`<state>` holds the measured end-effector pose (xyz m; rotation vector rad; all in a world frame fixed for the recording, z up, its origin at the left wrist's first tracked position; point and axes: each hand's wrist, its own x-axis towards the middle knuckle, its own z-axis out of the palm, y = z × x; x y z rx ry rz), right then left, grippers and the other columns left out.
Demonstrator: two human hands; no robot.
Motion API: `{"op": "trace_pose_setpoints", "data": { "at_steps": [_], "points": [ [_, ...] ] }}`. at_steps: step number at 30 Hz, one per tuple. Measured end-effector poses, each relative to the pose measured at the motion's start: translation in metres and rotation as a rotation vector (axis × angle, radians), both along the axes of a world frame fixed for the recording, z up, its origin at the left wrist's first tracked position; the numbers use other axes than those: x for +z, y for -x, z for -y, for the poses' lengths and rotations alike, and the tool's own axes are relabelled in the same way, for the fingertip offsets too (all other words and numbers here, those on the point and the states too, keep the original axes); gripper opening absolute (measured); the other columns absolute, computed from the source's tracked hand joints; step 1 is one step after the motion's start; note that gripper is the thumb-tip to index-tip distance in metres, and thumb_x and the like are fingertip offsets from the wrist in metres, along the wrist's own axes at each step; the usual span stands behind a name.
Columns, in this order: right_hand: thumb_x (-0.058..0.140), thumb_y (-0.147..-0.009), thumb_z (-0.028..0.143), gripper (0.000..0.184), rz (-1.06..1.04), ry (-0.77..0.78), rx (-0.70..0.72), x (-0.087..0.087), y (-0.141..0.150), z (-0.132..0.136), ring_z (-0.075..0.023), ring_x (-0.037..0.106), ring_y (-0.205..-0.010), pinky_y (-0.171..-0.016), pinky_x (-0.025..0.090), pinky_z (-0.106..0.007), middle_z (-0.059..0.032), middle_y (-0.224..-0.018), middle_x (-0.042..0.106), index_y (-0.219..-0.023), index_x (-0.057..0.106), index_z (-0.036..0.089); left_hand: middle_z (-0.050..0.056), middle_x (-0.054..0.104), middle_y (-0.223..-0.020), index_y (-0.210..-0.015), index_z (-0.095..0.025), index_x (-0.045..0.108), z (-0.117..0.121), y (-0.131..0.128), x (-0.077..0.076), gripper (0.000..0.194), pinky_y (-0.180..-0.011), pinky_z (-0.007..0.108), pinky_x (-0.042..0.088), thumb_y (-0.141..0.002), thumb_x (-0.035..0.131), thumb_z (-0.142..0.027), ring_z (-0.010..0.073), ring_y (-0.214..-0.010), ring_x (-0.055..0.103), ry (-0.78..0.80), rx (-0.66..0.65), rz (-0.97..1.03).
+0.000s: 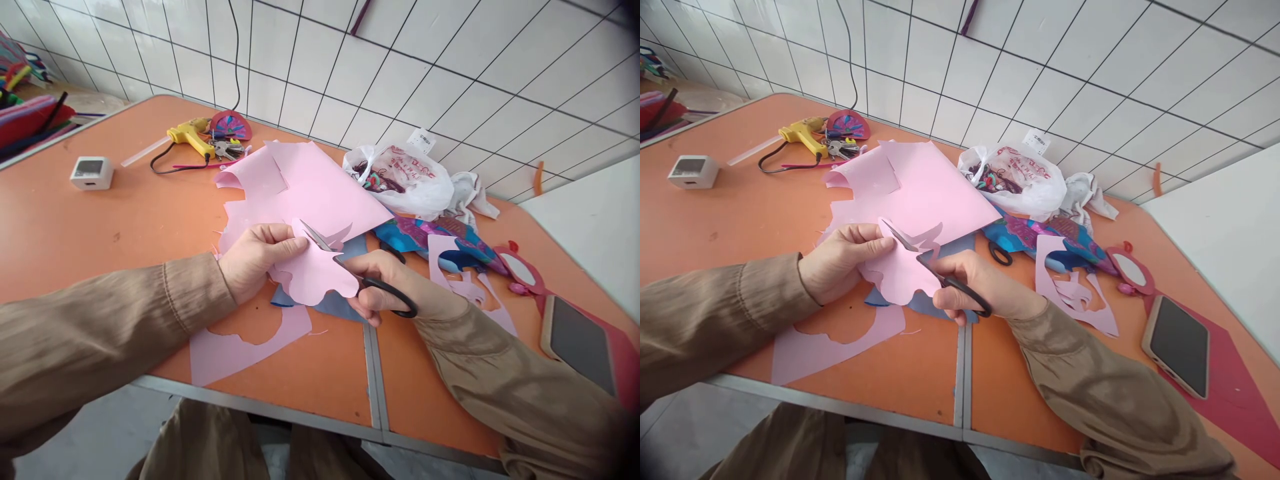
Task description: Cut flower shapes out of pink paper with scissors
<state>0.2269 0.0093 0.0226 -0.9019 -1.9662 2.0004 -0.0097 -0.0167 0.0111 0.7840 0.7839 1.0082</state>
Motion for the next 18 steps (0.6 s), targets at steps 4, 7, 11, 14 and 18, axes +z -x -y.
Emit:
{"op": "trace_pose_setpoints", "data": {
  "at_steps": [4, 7, 11, 14, 18],
  "points": [
    [0.077, -0.075, 0.064, 0.059, -0.018, -0.015, -0.014, -0.0038, -0.0018, -0.0017, -0.01, 0.055, -0.038, -0.036, 0.039, -0.018, 0.0027, -0.055, 0.058, -0.095, 0.064, 0.01, 0.008, 0.069, -0.065, -0.075, -0.009, 0.074, -0.0002, 0.0002, 0.0012, 0.027, -0.048, 0.025, 0.048, -0.067, 0.087, -0.031, 0.0169, -0.054, 0.064, 0.011, 0.041, -0.023],
    [0.077, -0.075, 0.065, 0.057, -0.015, -0.041, -0.021, -0.0057, -0.0031, -0.0025, -0.0108, 0.056, -0.039, -0.036, 0.038, -0.018, 0.0024, -0.054, 0.057, -0.088, 0.063, 0.011, 0.008, 0.068, -0.064, -0.072, -0.009, 0.073, -0.0007, 0.0007, 0.0006, 0.026, -0.05, 0.025, 0.049, -0.068, 0.087, -0.03, 0.0167, -0.055, 0.064, 0.031, 0.045, -0.011],
    [0.077, -0.071, 0.071, 0.064, 0.026, -0.056, -0.03, -0.0056, -0.004, -0.0034, -0.0125, 0.056, -0.039, -0.035, 0.038, -0.019, 0.0037, -0.052, 0.055, -0.093, 0.065, 0.011, 0.008, 0.068, -0.066, -0.074, -0.009, 0.073, -0.0013, 0.001, -0.0015, 0.024, -0.051, 0.026, 0.049, -0.07, 0.085, -0.03, 0.017, -0.055, 0.064, 0.037, 0.031, -0.011],
    [0.076, -0.072, 0.072, 0.068, 0.029, -0.033, -0.017, -0.0052, -0.005, -0.0043, -0.0106, 0.053, -0.038, -0.036, 0.038, -0.02, 0.0041, -0.053, 0.056, -0.1, 0.066, 0.011, 0.008, 0.069, -0.07, -0.077, -0.01, 0.074, -0.0016, 0.0004, -0.0023, 0.022, -0.052, 0.026, 0.05, -0.07, 0.084, -0.027, 0.0165, -0.058, 0.064, 0.011, 0.025, 0.032],
    [0.075, -0.077, 0.067, 0.06, -0.034, -0.004, 0.006, -0.0037, -0.0055, -0.0038, -0.0086, 0.051, -0.039, -0.038, 0.038, -0.019, 0.0029, -0.056, 0.058, -0.098, 0.067, 0.011, 0.005, 0.067, -0.067, -0.074, -0.011, 0.073, -0.0019, 0.0001, -0.0018, 0.02, -0.046, 0.024, 0.045, -0.069, 0.086, -0.026, 0.0133, -0.052, 0.059, 0.009, 0.0, 0.087]
  ]
}}
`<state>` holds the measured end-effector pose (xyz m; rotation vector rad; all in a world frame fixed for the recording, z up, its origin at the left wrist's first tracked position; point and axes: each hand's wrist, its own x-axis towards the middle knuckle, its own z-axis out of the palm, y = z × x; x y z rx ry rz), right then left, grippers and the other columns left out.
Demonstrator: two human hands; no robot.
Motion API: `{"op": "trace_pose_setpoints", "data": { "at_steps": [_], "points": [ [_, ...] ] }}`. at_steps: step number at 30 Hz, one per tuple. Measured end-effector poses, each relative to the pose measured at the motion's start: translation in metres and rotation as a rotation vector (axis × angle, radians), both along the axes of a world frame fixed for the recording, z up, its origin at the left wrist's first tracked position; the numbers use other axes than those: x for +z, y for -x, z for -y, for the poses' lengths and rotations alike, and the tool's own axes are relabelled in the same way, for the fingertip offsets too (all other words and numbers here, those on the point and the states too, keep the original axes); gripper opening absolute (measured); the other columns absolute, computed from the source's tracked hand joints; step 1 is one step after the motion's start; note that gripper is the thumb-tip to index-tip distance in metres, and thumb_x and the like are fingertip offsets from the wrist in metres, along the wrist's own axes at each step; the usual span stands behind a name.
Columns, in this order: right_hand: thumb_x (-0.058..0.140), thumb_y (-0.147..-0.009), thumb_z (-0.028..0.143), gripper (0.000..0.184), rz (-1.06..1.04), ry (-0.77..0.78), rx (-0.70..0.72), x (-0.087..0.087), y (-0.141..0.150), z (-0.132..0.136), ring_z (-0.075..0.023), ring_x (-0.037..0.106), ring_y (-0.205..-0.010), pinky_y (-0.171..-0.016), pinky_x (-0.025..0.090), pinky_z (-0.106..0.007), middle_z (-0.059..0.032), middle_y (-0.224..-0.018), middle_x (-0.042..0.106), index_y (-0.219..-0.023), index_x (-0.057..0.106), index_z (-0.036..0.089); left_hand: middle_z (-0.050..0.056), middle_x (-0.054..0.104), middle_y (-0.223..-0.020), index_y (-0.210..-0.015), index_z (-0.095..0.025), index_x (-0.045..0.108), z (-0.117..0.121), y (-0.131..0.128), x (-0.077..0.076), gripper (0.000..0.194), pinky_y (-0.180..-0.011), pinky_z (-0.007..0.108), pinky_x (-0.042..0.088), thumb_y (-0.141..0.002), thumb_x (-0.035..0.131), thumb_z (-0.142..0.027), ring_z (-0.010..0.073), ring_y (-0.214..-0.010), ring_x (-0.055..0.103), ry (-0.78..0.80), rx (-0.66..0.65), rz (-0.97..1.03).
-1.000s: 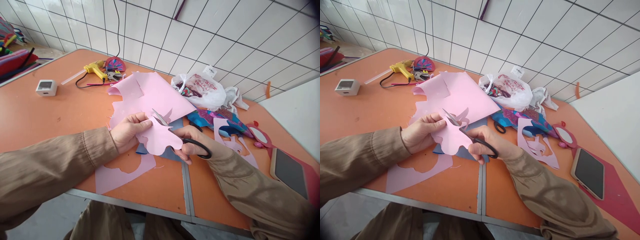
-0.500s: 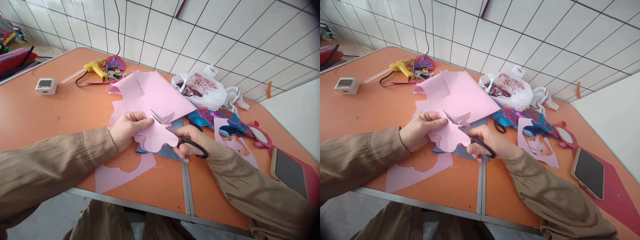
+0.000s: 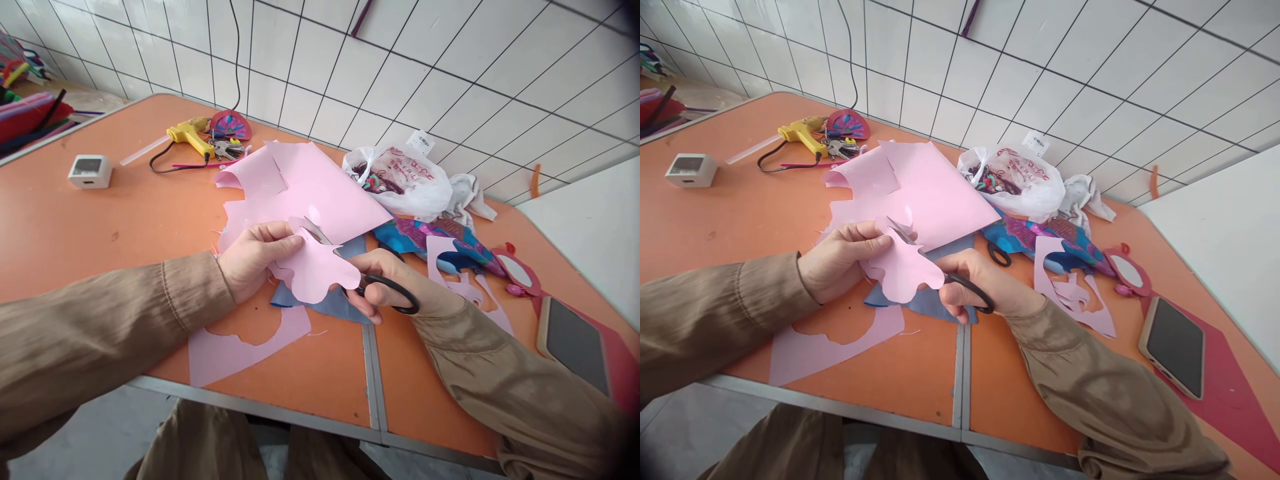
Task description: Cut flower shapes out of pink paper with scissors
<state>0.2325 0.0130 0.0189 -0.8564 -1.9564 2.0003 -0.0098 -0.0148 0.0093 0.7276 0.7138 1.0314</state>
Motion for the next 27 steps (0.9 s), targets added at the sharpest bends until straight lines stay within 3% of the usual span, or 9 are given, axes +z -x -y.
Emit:
{"op": "trace_pose_setpoints", "data": {
  "at_steps": [4, 9, 14, 20, 27],
  "points": [
    [0.076, -0.076, 0.066, 0.062, 0.026, 0.019, -0.026, 0.005, 0.001, 0.003, -0.0086, 0.051, -0.041, -0.041, 0.039, -0.02, 0.0023, -0.058, 0.058, -0.099, 0.067, 0.01, 0.005, 0.065, -0.062, -0.072, -0.011, 0.072, -0.001, 0.0, 0.002, 0.026, -0.046, 0.024, 0.044, -0.068, 0.088, -0.03, 0.0124, -0.049, 0.057, -0.009, -0.039, 0.035],
    [0.076, -0.074, 0.068, 0.068, 0.057, 0.021, -0.024, 0.002, 0.0, 0.003, -0.0081, 0.05, -0.041, -0.041, 0.038, -0.02, 0.0023, -0.057, 0.057, -0.105, 0.066, 0.008, 0.006, 0.065, -0.063, -0.072, -0.011, 0.07, -0.002, 0.002, 0.005, 0.028, -0.046, 0.025, 0.043, -0.074, 0.083, -0.036, 0.0133, -0.049, 0.057, -0.032, 0.021, -0.056],
    [0.075, -0.075, 0.068, 0.068, 0.034, 0.001, 0.007, -0.006, -0.002, -0.001, -0.0081, 0.047, -0.037, -0.037, 0.036, -0.02, 0.0024, -0.054, 0.057, -0.106, 0.067, 0.008, 0.008, 0.067, -0.066, -0.071, -0.011, 0.069, -0.004, 0.005, 0.006, 0.027, -0.048, 0.027, 0.048, -0.076, 0.08, -0.035, 0.0196, -0.056, 0.064, -0.001, 0.036, -0.114],
    [0.077, -0.074, 0.067, 0.067, 0.029, -0.026, 0.014, -0.003, -0.006, -0.003, -0.0075, 0.047, -0.035, -0.037, 0.038, -0.02, 0.0031, -0.055, 0.058, -0.105, 0.068, 0.009, 0.007, 0.066, -0.064, -0.073, -0.011, 0.072, -0.007, 0.007, 0.002, 0.025, -0.051, 0.029, 0.051, -0.073, 0.083, -0.034, 0.019, -0.056, 0.065, 0.044, 0.02, -0.003],
    [0.079, -0.071, 0.069, 0.064, 0.095, -0.009, -0.026, 0.014, -0.004, 0.001, -0.0086, 0.053, -0.041, -0.04, 0.041, -0.021, 0.0032, -0.057, 0.057, -0.095, 0.068, 0.01, 0.007, 0.07, -0.066, -0.075, -0.011, 0.076, -0.01, 0.006, -0.004, 0.028, -0.047, 0.025, 0.049, -0.068, 0.088, -0.035, 0.0156, -0.053, 0.063, 0.014, -0.032, 0.109]
  ]
}}
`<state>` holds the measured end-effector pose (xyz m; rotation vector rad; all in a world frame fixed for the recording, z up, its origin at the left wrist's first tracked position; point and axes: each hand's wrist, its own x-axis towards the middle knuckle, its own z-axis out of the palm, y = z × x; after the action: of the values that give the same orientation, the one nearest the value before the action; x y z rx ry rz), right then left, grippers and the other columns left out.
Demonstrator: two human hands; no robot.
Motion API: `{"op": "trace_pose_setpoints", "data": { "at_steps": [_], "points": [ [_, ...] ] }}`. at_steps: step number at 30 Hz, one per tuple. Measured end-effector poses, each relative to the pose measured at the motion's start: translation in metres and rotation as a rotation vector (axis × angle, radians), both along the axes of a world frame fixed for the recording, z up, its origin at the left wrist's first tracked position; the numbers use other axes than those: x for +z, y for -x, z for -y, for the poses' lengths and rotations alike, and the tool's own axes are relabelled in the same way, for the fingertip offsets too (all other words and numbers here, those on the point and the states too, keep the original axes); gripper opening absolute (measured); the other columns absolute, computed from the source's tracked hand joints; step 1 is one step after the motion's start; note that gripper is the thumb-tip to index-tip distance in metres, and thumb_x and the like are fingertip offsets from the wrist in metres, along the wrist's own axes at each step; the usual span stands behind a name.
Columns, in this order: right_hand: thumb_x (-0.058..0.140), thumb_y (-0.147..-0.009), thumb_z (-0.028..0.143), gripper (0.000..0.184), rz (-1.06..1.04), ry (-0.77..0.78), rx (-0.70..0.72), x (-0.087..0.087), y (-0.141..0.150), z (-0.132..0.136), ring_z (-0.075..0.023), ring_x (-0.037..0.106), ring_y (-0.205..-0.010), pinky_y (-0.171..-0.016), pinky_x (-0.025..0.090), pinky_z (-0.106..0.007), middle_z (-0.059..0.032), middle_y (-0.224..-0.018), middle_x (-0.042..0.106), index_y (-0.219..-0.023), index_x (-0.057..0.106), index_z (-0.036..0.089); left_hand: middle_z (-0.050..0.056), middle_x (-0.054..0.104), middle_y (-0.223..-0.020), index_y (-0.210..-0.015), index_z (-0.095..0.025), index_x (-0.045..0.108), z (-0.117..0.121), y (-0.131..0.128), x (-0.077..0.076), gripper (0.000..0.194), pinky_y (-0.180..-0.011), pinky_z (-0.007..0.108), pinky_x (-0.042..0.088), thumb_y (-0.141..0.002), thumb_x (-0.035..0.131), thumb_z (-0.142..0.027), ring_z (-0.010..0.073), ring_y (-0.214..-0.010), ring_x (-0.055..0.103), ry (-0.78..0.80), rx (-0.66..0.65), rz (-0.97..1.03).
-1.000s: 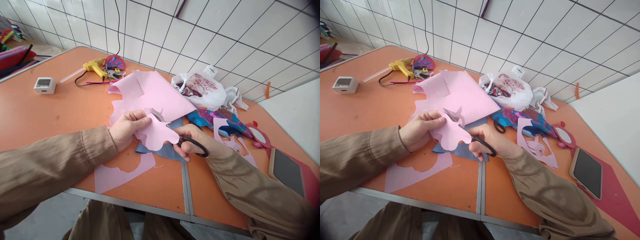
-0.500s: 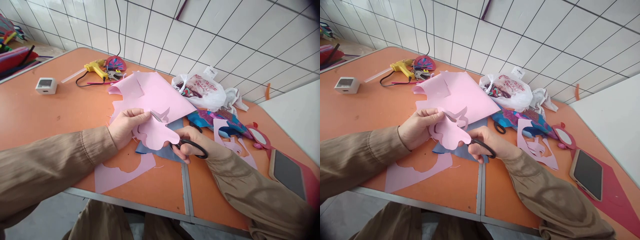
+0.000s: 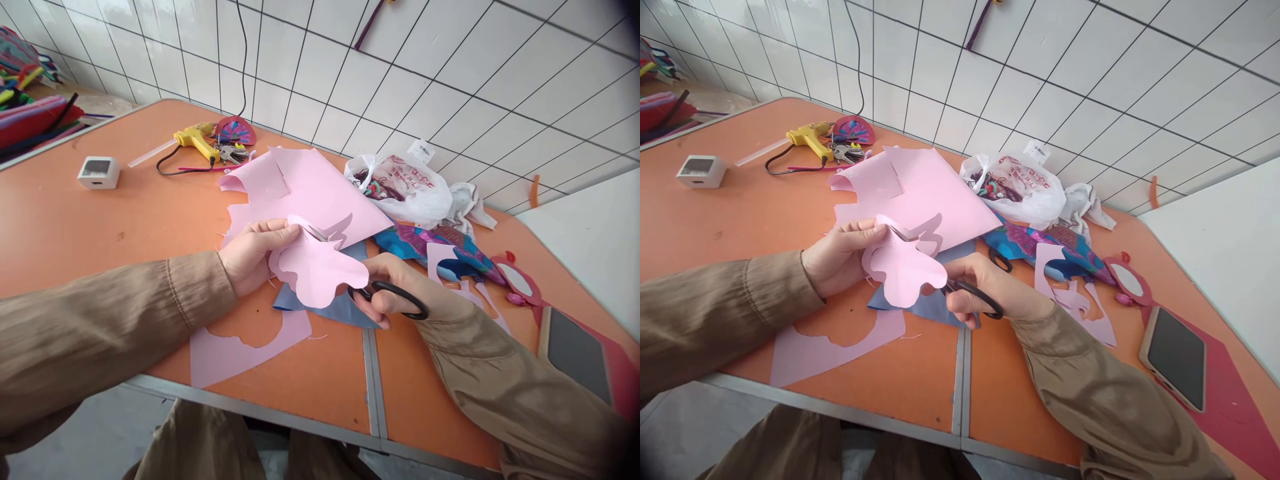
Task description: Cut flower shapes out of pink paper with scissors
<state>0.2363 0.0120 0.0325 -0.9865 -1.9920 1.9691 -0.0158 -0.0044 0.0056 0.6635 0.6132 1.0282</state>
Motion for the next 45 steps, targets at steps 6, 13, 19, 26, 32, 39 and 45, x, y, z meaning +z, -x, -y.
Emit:
{"op": "trace_pose_setpoints", "data": {
  "at_steps": [6, 13, 19, 26, 32, 39, 45],
  "points": [
    [0.079, -0.069, 0.072, 0.067, -0.014, 0.013, 0.004, 0.006, 0.003, 0.002, -0.0089, 0.051, -0.039, -0.041, 0.04, -0.022, 0.0043, -0.054, 0.057, -0.096, 0.064, 0.012, 0.007, 0.07, -0.067, -0.076, -0.011, 0.076, 0.001, 0.001, 0.0, 0.021, -0.048, 0.023, 0.048, -0.074, 0.083, -0.03, 0.0145, -0.053, 0.063, -0.008, 0.008, -0.03],
    [0.076, -0.072, 0.071, 0.058, 0.045, -0.06, 0.009, 0.011, 0.005, 0.003, -0.0079, 0.049, -0.042, -0.042, 0.042, -0.021, 0.0035, -0.052, 0.054, -0.071, 0.059, 0.016, 0.005, 0.065, -0.057, -0.068, -0.009, 0.073, 0.001, 0.001, 0.004, 0.025, -0.037, 0.021, 0.042, -0.072, 0.085, -0.031, 0.0124, -0.042, 0.058, -0.019, -0.031, -0.038],
    [0.077, -0.073, 0.069, 0.057, 0.055, -0.033, 0.023, 0.012, 0.001, 0.0, -0.0083, 0.048, -0.041, -0.041, 0.038, -0.022, 0.004, -0.051, 0.054, -0.076, 0.06, 0.015, 0.006, 0.067, -0.059, -0.071, -0.008, 0.074, 0.0, 0.002, 0.004, 0.027, -0.041, 0.022, 0.045, -0.071, 0.087, -0.032, 0.0125, -0.045, 0.059, -0.034, -0.048, -0.043],
    [0.08, -0.07, 0.068, 0.067, 0.045, 0.018, -0.004, 0.009, -0.002, -0.001, -0.0087, 0.052, -0.041, -0.041, 0.038, -0.021, 0.0036, -0.054, 0.057, -0.101, 0.067, 0.009, 0.007, 0.068, -0.064, -0.078, -0.009, 0.077, -0.001, 0.003, 0.003, 0.026, -0.045, 0.023, 0.05, -0.073, 0.085, -0.033, 0.0151, -0.051, 0.064, -0.011, -0.036, -0.047],
    [0.08, -0.072, 0.066, 0.064, 0.056, 0.022, 0.009, 0.008, -0.003, -0.002, -0.0082, 0.049, -0.038, -0.041, 0.04, -0.021, 0.0049, -0.052, 0.057, -0.102, 0.066, 0.011, 0.007, 0.068, -0.062, -0.075, -0.011, 0.075, -0.001, 0.003, 0.002, 0.024, -0.04, 0.023, 0.047, -0.076, 0.082, -0.033, 0.0142, -0.046, 0.061, -0.017, -0.037, -0.08],
    [0.08, -0.07, 0.067, 0.07, 0.029, 0.039, 0.029, -0.003, -0.011, -0.008, -0.0098, 0.052, -0.037, -0.037, 0.037, -0.02, 0.0038, -0.051, 0.057, -0.106, 0.068, 0.009, 0.007, 0.069, -0.064, -0.078, -0.009, 0.076, -0.002, 0.003, 0.002, 0.024, -0.043, 0.024, 0.051, -0.075, 0.083, -0.032, 0.0161, -0.05, 0.064, -0.027, -0.033, -0.031],
    [0.08, -0.072, 0.065, 0.07, 0.023, 0.025, 0.03, -0.007, -0.014, -0.01, -0.01, 0.053, -0.038, -0.037, 0.037, -0.02, 0.0027, -0.053, 0.059, -0.111, 0.068, 0.008, 0.008, 0.072, -0.068, -0.082, -0.009, 0.078, -0.004, 0.004, 0.001, 0.025, -0.048, 0.024, 0.054, -0.073, 0.086, -0.031, 0.017, -0.055, 0.068, -0.019, -0.043, 0.03]
  ]
}}
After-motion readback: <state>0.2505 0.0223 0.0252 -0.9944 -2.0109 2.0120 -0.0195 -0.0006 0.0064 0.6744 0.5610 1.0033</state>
